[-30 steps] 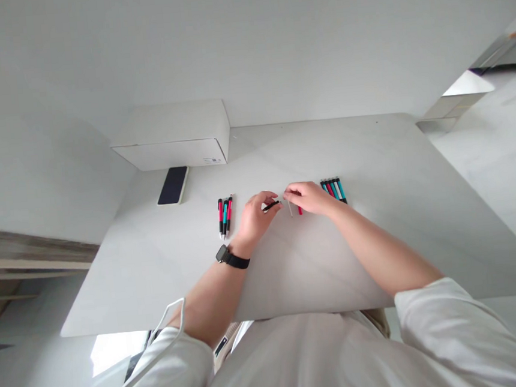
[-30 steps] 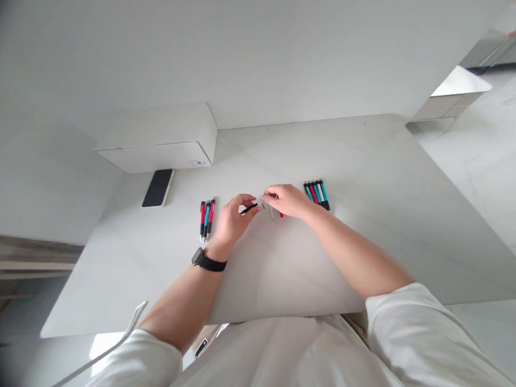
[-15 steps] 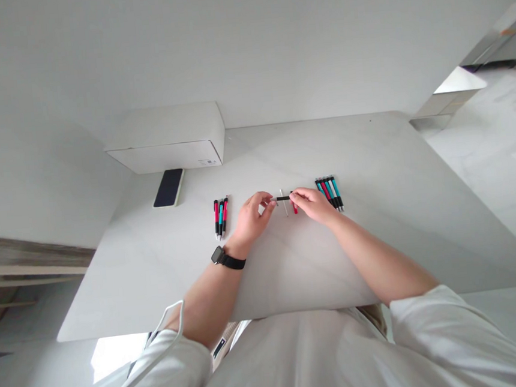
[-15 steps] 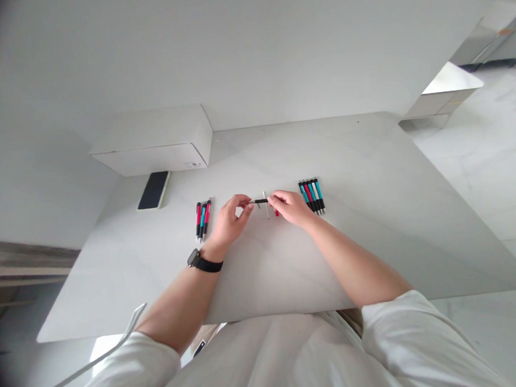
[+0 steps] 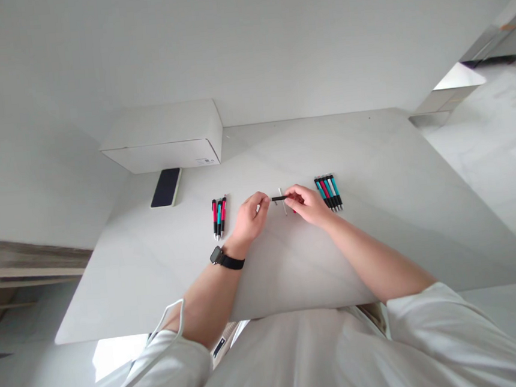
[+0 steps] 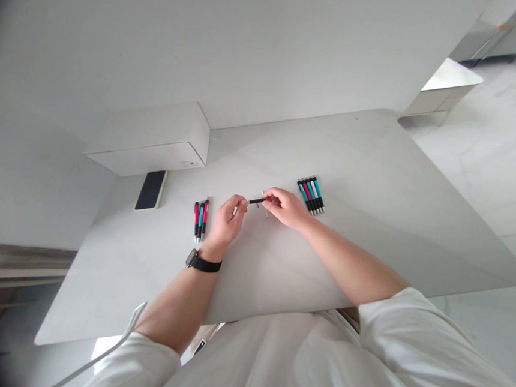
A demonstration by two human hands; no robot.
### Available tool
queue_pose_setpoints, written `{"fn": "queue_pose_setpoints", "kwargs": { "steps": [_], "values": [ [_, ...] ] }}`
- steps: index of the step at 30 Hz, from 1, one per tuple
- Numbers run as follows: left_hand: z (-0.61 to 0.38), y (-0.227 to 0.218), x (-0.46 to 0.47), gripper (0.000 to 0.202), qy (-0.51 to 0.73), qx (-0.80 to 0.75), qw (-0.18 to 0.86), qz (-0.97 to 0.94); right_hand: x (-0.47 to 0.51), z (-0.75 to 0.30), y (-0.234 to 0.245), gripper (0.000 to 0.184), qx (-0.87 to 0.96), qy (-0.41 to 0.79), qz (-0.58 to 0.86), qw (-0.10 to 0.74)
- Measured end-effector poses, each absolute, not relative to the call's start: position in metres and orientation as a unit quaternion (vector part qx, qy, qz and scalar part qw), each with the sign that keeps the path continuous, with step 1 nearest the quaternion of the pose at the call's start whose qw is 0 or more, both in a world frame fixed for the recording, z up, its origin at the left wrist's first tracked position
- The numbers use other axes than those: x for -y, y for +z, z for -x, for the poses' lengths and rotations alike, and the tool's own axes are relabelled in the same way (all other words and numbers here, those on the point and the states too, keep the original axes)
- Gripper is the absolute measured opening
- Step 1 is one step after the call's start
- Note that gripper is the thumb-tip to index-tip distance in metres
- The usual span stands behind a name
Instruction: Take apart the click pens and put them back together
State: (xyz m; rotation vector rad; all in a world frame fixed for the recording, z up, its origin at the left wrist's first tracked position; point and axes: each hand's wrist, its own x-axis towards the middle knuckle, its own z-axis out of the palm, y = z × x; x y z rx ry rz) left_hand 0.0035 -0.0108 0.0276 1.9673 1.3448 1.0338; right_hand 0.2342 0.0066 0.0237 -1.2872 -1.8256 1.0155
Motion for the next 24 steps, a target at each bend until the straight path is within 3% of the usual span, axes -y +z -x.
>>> {"fn": "queue_pose_setpoints", "kwargs": {
  "steps": [6,9,12,16,24],
  "values": [
    [-0.0035,0.0297,0.0122,0.031,0.386,-0.5,0.275,-0.725,-0.0038,-0.2334,0.0245,0.045,0.704,0.39,0.503,0.314],
    [-0.0035,0.0297,0.0124,0.031,0.386,-0.501,0.276,-0.723,-0.0036,-0.2326,0.0233,0.038,0.698,0.389,0.494,0.343],
    [-0.004,0.029,0.0119,0.032,0.39,-0.501,0.276,-0.722,-0.0036,-0.232,0.0225,0.046,0.684,0.411,0.487,0.354],
    [-0.0048,0.0288,0.0115,0.033,0.385,-0.501,0.283,-0.721,-0.0026,-0.2307,0.0242,0.041,0.701,0.408,0.494,0.315],
    [-0.006,0.0291,0.0117,0.034,0.382,-0.496,0.298,-0.721,-0.0017,-0.2263,0.0219,0.032,0.699,0.39,0.478,0.361]
  ]
}}
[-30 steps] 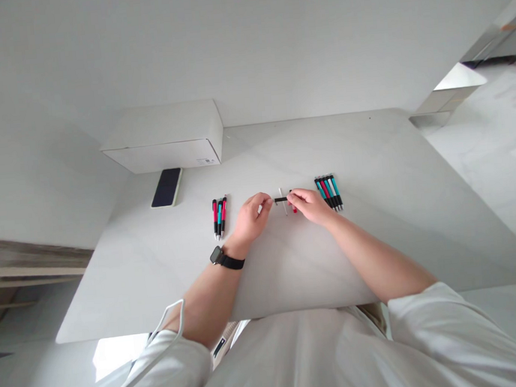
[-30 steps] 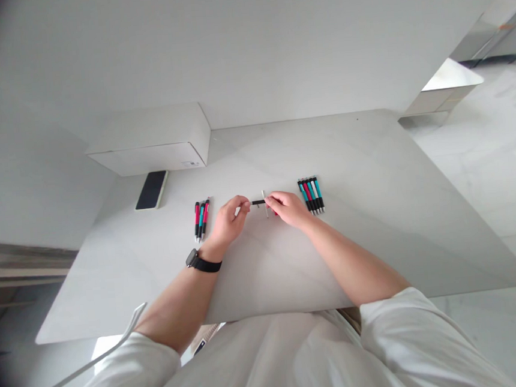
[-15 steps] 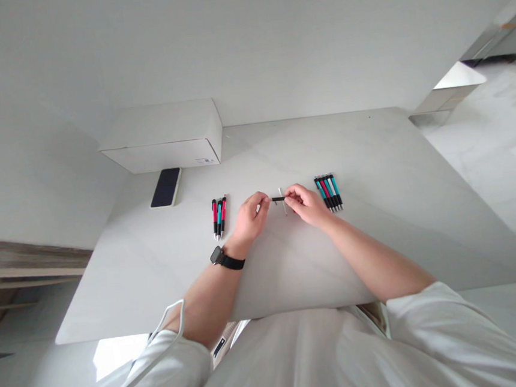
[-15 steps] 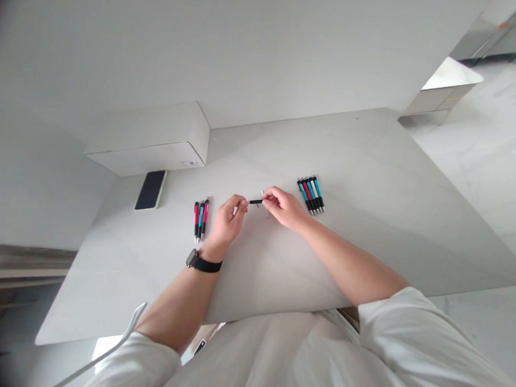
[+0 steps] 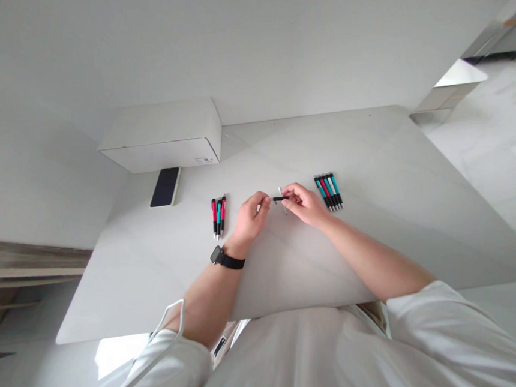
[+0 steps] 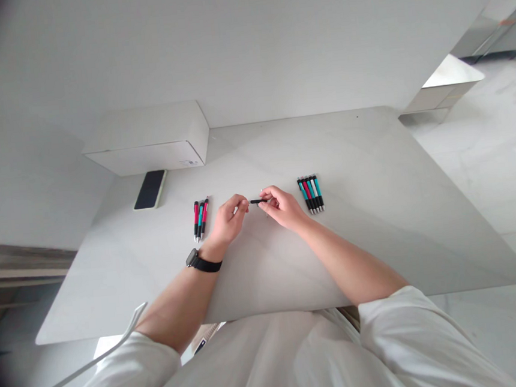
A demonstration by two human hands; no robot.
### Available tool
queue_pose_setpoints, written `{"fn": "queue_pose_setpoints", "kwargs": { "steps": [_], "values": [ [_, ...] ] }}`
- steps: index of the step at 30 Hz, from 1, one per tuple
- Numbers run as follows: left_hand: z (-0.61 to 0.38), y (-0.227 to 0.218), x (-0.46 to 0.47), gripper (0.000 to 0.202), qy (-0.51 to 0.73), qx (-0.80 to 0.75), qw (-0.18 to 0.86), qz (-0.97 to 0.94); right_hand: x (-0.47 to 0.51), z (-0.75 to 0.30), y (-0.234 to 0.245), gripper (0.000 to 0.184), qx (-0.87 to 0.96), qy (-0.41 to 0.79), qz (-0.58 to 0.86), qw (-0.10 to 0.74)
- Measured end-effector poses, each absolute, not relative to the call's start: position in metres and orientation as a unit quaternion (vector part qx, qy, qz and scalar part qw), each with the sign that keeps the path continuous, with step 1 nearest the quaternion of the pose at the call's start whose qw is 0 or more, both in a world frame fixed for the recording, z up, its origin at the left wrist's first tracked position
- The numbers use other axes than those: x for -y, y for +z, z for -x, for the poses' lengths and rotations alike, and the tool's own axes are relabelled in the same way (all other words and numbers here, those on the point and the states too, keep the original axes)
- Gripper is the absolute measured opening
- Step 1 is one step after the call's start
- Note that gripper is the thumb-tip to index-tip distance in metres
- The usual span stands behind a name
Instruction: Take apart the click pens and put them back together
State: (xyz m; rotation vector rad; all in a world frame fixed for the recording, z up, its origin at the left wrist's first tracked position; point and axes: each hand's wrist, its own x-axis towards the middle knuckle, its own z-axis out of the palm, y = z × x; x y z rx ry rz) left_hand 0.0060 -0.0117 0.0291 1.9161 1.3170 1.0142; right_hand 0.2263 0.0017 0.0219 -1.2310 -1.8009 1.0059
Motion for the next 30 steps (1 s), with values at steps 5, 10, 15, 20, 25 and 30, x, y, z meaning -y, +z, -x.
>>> {"fn": "queue_pose_setpoints", "kwargs": {
  "steps": [5,10,15,20,25,30],
  "values": [
    [-0.006,0.028,0.012,0.033,0.374,-0.499,0.286,-0.728,-0.001,-0.226,0.023,0.028,0.704,0.366,0.489,0.362],
    [0.009,0.024,0.004,0.02,0.325,-0.54,0.17,-0.758,-0.005,-0.23,0.018,0.027,0.687,0.326,0.506,0.408],
    [0.024,0.014,-0.002,0.009,0.212,-0.6,0.066,-0.768,-0.008,-0.234,0.011,0.025,0.681,0.324,0.502,0.424],
    [0.025,0.008,0.0,0.009,0.185,-0.614,0.044,-0.766,-0.01,-0.235,0.01,0.024,0.685,0.321,0.502,0.42],
    [0.024,0.013,0.003,0.013,0.18,-0.629,0.029,-0.756,-0.009,-0.235,0.012,0.025,0.689,0.314,0.499,0.421],
    [0.024,0.019,0.006,0.016,0.145,-0.644,0.031,-0.751,-0.01,-0.234,0.009,0.025,0.694,0.308,0.494,0.423]
  ]
}}
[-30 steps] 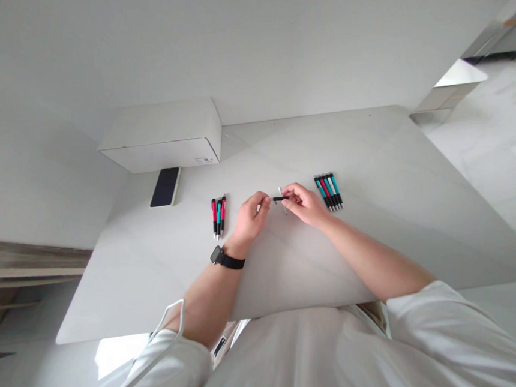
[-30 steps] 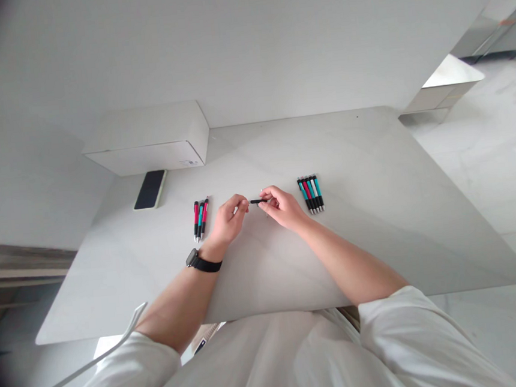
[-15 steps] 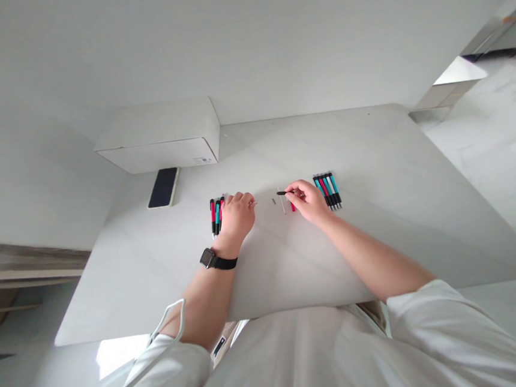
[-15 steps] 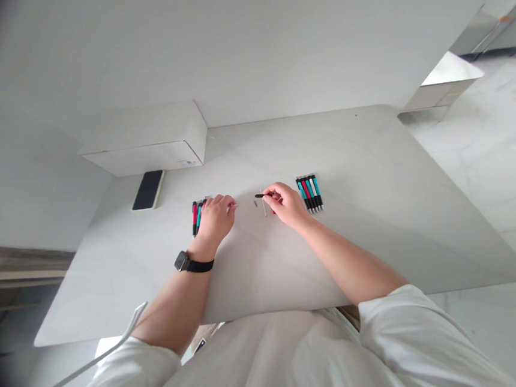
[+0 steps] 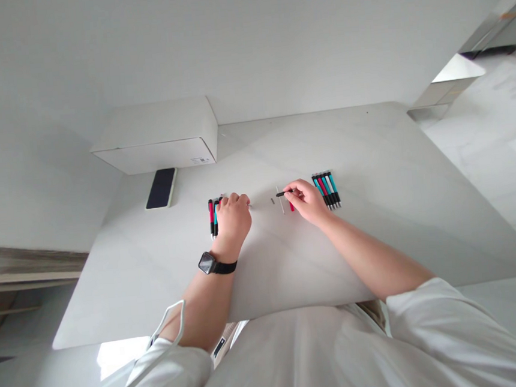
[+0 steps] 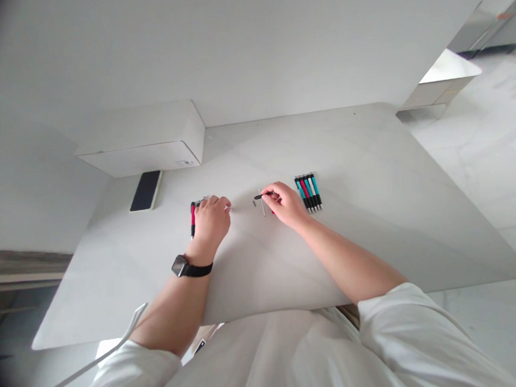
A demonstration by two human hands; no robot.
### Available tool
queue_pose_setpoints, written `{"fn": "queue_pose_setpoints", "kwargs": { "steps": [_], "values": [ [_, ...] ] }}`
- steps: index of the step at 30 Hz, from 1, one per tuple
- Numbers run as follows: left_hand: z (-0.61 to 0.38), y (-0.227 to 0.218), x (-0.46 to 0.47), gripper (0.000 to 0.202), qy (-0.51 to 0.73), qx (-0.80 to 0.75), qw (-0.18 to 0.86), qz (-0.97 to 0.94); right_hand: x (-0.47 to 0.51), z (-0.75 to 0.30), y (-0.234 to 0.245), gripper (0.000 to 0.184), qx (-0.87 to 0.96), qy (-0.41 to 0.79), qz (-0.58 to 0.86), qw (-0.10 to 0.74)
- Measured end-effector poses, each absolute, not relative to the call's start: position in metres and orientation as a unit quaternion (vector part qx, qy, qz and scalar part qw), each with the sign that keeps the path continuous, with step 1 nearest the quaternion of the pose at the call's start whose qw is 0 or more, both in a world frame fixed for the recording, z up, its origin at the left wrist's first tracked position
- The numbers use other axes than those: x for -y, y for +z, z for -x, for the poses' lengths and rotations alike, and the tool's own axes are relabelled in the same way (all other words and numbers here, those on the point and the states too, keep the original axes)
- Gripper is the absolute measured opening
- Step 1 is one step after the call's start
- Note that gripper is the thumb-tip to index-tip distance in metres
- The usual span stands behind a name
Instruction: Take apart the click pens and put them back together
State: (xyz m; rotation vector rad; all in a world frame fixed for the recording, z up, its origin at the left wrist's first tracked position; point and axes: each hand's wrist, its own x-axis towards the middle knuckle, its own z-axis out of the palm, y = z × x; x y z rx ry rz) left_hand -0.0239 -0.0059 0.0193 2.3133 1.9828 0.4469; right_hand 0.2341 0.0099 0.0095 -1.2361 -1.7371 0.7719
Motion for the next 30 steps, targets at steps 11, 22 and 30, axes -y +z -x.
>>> {"fn": "queue_pose_setpoints", "kwargs": {
  "steps": [11,22,30],
  "values": [
    [0.019,0.022,0.008,0.018,0.1,-0.641,0.029,-0.76,-0.012,-0.235,0.007,0.019,0.708,0.294,0.469,0.439],
    [0.021,0.023,0.007,0.038,0.087,-0.653,0.018,-0.752,-0.011,-0.235,0.007,0.019,0.715,0.297,0.476,0.418],
    [0.024,0.014,0.0,0.044,0.06,-0.66,0.026,-0.749,-0.011,-0.234,0.008,0.018,0.709,0.308,0.471,0.423]
  ]
}}
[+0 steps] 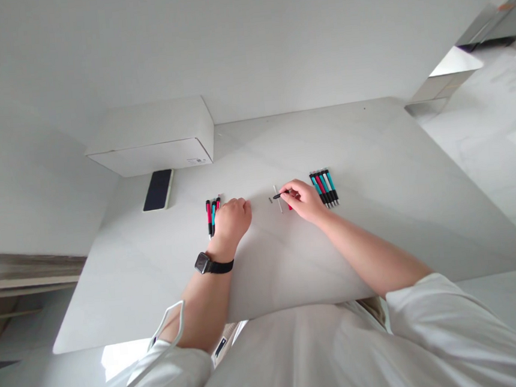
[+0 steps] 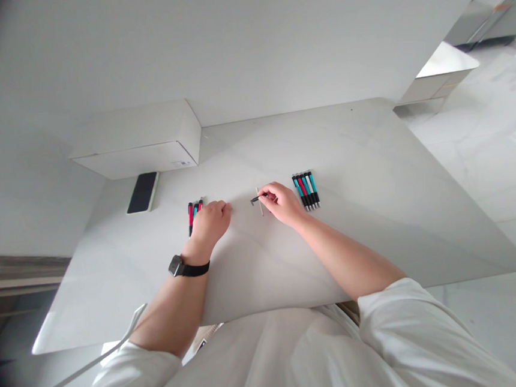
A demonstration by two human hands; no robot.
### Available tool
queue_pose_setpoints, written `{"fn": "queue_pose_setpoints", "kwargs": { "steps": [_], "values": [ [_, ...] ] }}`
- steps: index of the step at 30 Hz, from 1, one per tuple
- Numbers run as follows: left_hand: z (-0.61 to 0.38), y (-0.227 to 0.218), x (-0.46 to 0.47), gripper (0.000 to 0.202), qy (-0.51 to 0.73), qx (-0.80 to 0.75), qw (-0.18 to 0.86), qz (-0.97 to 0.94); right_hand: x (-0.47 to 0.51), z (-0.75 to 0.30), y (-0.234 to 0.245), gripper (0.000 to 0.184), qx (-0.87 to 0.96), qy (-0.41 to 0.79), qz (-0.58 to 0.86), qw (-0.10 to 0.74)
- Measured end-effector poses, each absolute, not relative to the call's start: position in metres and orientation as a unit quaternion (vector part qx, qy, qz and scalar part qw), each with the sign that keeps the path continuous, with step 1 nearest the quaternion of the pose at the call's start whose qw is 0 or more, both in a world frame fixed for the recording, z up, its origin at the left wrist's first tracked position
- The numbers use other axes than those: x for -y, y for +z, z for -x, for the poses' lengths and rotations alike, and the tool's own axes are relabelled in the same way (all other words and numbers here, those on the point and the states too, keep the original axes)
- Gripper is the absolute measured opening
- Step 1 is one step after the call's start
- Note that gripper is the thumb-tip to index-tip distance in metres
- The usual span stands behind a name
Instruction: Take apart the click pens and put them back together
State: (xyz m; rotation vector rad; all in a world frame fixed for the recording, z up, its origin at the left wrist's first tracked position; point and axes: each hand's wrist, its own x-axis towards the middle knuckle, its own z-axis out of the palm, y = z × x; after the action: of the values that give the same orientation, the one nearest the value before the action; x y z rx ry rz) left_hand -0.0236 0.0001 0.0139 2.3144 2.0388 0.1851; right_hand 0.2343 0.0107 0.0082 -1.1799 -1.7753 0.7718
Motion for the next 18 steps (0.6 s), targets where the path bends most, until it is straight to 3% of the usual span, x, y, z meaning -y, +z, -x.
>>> {"fn": "queue_pose_setpoints", "kwargs": {
  "steps": [13,18],
  "values": [
    [0.0229,0.0151,-0.0015,0.045,0.064,-0.66,0.051,-0.747,-0.0115,-0.2338,0.0059,0.02,0.713,0.308,0.469,0.421],
    [0.0263,0.0187,-0.0043,0.042,0.147,-0.666,0.081,-0.727,-0.012,-0.235,0.0083,0.025,0.713,0.316,0.465,0.419]
  ]
}}
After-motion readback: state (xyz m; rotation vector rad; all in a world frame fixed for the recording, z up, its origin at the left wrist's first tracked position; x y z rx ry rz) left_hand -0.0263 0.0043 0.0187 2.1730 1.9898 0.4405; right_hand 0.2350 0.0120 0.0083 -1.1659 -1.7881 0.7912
